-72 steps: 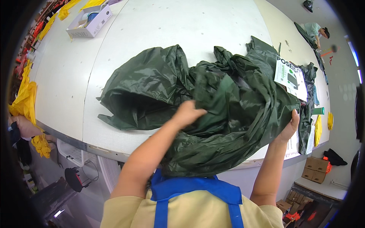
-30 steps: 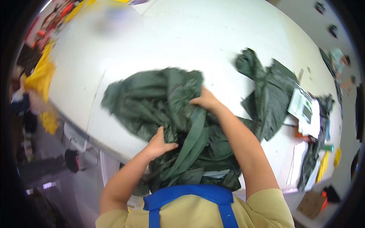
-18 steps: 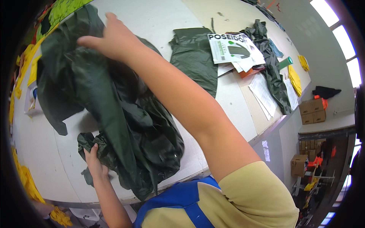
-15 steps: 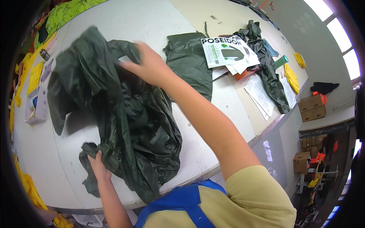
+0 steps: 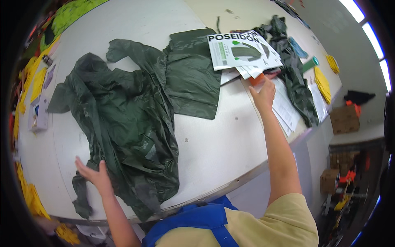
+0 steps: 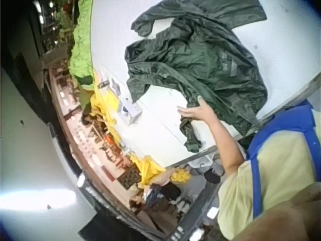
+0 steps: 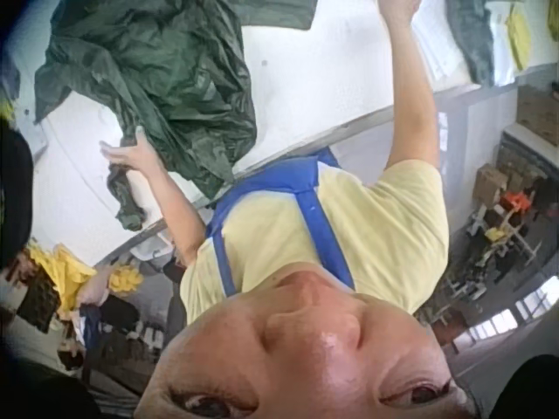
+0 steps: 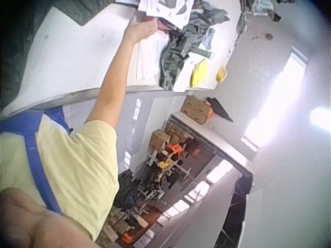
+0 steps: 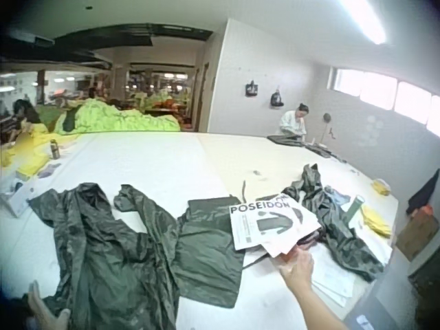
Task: The person lays a green jacket on a table, then uses a small blade to cut threads and seams along the hem and sleeves. The person repeatedly lifts and turns the jacket to access different areas, continuing to trim fabric edges throughout the clip.
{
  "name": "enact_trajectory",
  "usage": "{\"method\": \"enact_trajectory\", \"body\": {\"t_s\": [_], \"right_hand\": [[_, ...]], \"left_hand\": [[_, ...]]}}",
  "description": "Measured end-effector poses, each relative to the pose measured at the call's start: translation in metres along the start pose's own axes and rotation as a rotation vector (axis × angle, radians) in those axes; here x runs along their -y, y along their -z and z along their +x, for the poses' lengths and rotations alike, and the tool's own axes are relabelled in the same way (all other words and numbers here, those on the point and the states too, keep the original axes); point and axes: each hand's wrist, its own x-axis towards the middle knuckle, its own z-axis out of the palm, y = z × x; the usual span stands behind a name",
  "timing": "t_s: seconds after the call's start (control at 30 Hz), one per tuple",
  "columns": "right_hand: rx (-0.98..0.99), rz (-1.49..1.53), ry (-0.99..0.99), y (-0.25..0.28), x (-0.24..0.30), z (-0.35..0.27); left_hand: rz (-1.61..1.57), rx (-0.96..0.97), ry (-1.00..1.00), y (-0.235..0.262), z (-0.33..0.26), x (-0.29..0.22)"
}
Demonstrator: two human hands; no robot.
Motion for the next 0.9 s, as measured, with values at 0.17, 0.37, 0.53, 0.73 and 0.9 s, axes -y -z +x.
{"method": "enact_trajectory", "body": {"t_s": [0.17, 0.37, 0.53, 0.73, 0.9], "right_hand": [[0.138, -0.354, 0.402, -0.022, 0.030, 0.064], [0.448, -0.390, 0.328, -0.035, -0.003, 0.116], [0.156, -0.179, 0.420, 0.031, -0.058, 0.143], [0.188, -0.123, 0.286, 0.042, -0.121, 0.130], [0.140, 0.006, 0.315, 0.037, -0.147, 0.115]], "left_hand": [[-0.076, 0.143, -0.039, -0.032, -0.052, -0.081], [-0.089, 0.195, 0.067, -0.045, -0.081, -0.103], [-0.012, 0.191, -0.075, -0.056, -0.080, -0.122], [-0.185, 0.450, -0.556, -0.134, -0.074, -0.220], [-0.301, 0.823, -0.768, -0.220, -0.093, -0.322]]}}
